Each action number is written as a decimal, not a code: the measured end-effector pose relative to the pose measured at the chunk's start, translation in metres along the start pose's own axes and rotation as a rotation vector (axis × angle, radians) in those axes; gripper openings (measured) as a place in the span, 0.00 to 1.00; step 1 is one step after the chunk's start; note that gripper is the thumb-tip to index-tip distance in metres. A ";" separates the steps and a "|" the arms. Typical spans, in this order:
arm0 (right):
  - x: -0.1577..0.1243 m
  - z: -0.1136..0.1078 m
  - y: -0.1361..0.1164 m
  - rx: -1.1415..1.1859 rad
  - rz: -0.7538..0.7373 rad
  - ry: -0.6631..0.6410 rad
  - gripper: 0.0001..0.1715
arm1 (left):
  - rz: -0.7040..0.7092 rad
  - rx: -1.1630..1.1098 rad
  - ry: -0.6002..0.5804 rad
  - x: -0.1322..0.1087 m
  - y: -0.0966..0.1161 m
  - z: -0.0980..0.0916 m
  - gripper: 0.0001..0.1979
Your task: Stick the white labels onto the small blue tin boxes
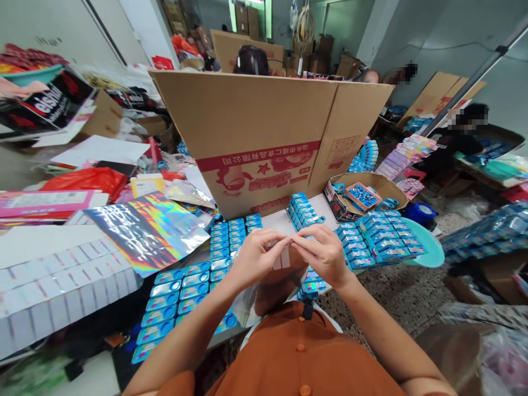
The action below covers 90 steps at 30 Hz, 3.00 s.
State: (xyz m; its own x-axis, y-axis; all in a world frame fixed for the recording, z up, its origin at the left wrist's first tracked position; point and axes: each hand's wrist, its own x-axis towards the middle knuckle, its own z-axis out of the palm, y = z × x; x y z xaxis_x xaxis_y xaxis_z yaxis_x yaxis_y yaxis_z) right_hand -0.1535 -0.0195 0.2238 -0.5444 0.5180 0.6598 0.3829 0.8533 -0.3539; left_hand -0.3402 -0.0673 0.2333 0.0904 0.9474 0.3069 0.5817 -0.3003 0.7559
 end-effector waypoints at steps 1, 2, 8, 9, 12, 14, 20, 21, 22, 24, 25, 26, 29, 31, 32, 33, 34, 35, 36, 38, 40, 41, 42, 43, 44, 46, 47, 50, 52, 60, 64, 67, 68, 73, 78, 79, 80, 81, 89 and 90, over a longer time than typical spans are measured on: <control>-0.002 0.001 -0.001 0.003 -0.015 0.009 0.16 | -0.003 -0.006 -0.003 -0.002 0.000 0.001 0.13; -0.003 0.002 -0.001 0.010 -0.026 0.016 0.16 | -0.004 -0.013 -0.006 -0.003 0.000 0.001 0.13; -0.006 0.001 -0.008 0.096 0.227 0.191 0.12 | 0.055 0.012 0.078 -0.005 0.002 -0.002 0.14; -0.006 0.000 -0.010 0.122 0.313 0.223 0.13 | 0.067 0.029 0.109 -0.005 0.002 -0.003 0.14; -0.005 -0.003 -0.017 0.253 0.456 0.176 0.09 | 0.122 0.088 0.149 -0.005 0.004 -0.008 0.12; -0.005 -0.004 -0.020 0.349 0.474 0.101 0.11 | 0.159 0.121 0.125 -0.006 0.005 -0.010 0.11; -0.006 0.002 -0.025 0.718 0.626 -0.039 0.12 | 0.194 0.171 0.199 -0.010 0.010 -0.008 0.10; -0.006 0.004 -0.024 0.761 0.643 -0.045 0.13 | 0.194 0.173 0.229 -0.011 0.010 -0.007 0.11; -0.007 0.006 -0.024 0.788 0.655 -0.046 0.13 | 0.193 0.171 0.258 -0.013 0.011 -0.007 0.12; -0.008 0.010 -0.023 0.824 0.680 -0.034 0.13 | 0.182 0.151 0.303 -0.015 0.012 -0.006 0.13; -0.009 0.011 -0.023 0.841 0.696 -0.024 0.13 | 0.173 0.135 0.320 -0.017 0.012 -0.006 0.13; -0.009 0.013 -0.022 0.857 0.712 -0.016 0.14 | 0.162 0.118 0.330 -0.017 0.013 -0.006 0.13; -0.007 0.014 -0.022 0.869 0.707 0.000 0.16 | 0.121 0.090 0.347 -0.018 0.016 -0.006 0.13; -0.004 0.014 -0.022 0.840 0.658 0.003 0.15 | 0.108 0.091 0.350 -0.018 0.017 -0.006 0.12; -0.002 0.014 -0.022 0.822 0.634 0.005 0.14 | 0.105 0.094 0.352 -0.017 0.017 -0.006 0.12; -0.001 0.015 -0.022 0.806 0.620 0.011 0.14 | 0.103 0.095 0.355 -0.016 0.017 -0.006 0.12; 0.000 0.015 -0.023 0.795 0.617 0.015 0.14 | 0.098 0.096 0.355 -0.016 0.017 -0.007 0.12; 0.001 0.015 -0.023 0.794 0.626 0.020 0.14 | 0.094 0.096 0.353 -0.015 0.017 -0.007 0.13; 0.001 0.016 -0.024 0.803 0.643 0.025 0.14 | 0.091 0.093 0.349 -0.015 0.017 -0.007 0.13; 0.001 0.017 -0.024 0.838 0.681 0.043 0.15 | 0.095 0.084 0.331 -0.015 0.017 -0.007 0.12; 0.001 0.017 -0.025 0.870 0.700 0.064 0.15 | 0.115 0.072 0.305 -0.016 0.017 -0.008 0.09; 0.001 0.017 -0.026 0.874 0.700 0.073 0.14 | 0.124 0.066 0.294 -0.016 0.018 -0.008 0.08; 0.001 0.016 -0.027 0.867 0.692 0.079 0.14 | 0.131 0.063 0.285 -0.017 0.018 -0.007 0.08; 0.001 0.016 -0.027 0.852 0.675 0.084 0.13 | 0.136 0.063 0.281 -0.017 0.017 -0.007 0.08; 0.001 0.015 -0.028 0.833 0.650 0.087 0.12 | 0.137 0.067 0.282 -0.018 0.017 -0.007 0.07; 0.001 0.014 -0.029 0.802 0.596 0.098 0.10 | 0.138 0.085 0.289 -0.019 0.016 -0.007 0.07; 0.001 0.013 -0.030 0.797 0.577 0.103 0.10 | 0.142 0.101 0.291 -0.020 0.016 -0.007 0.07; 0.000 0.014 -0.033 0.822 0.576 0.086 0.10 | 0.169 0.168 0.288 -0.021 0.016 -0.010 0.07; 0.000 0.015 -0.035 0.854 0.625 0.068 0.11 | 0.192 0.208 0.281 -0.022 0.016 -0.012 0.06; 0.001 0.017 -0.039 1.077 0.799 0.177 0.18 | 0.266 0.246 0.265 -0.026 0.014 -0.013 0.05; 0.001 0.012 -0.035 0.937 0.668 0.093 0.18 | 0.265 0.257 0.262 -0.029 0.013 -0.013 0.05; 0.006 0.002 -0.030 0.623 0.418 0.041 0.05 | 0.250 0.285 0.229 -0.030 0.012 -0.014 0.06; 0.008 -0.002 -0.028 0.534 0.337 0.019 0.03 | 0.245 0.294 0.207 -0.029 0.011 -0.014 0.06; 0.013 -0.011 -0.023 0.390 0.197 -0.112 0.04 | 0.235 0.296 0.107 -0.026 0.006 -0.017 0.08; 0.010 -0.006 -0.020 0.457 0.328 -0.087 0.05 | 0.254 0.342 0.042 -0.023 0.004 -0.024 0.08; 0.009 -0.005 -0.019 0.450 0.334 -0.074 0.04 | 0.263 0.352 0.036 -0.023 0.004 -0.024 0.08; 0.009 -0.005 -0.018 0.426 0.315 -0.057 0.04 | 0.273 0.357 0.032 -0.023 0.004 -0.024 0.09; 0.009 -0.004 -0.017 0.385 0.269 -0.039 0.03 | 0.280 0.359 0.033 -0.022 0.004 -0.023 0.09; 0.010 -0.010 -0.006 -0.111 -0.220 -0.025 0.16 | 0.324 0.433 0.051 -0.019 0.008 -0.023 0.10; 0.010 -0.010 -0.006 -0.126 -0.231 -0.030 0.16 | 0.327 0.446 0.051 -0.019 0.009 -0.023 0.10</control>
State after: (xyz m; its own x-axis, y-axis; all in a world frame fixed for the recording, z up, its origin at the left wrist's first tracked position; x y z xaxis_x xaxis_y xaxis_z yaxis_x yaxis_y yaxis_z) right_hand -0.1533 -0.0204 0.2392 -0.6496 0.3137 0.6925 0.3350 0.9358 -0.1096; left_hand -0.3554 -0.0904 0.2476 0.2907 0.8027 0.5207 0.8167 -0.4917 0.3021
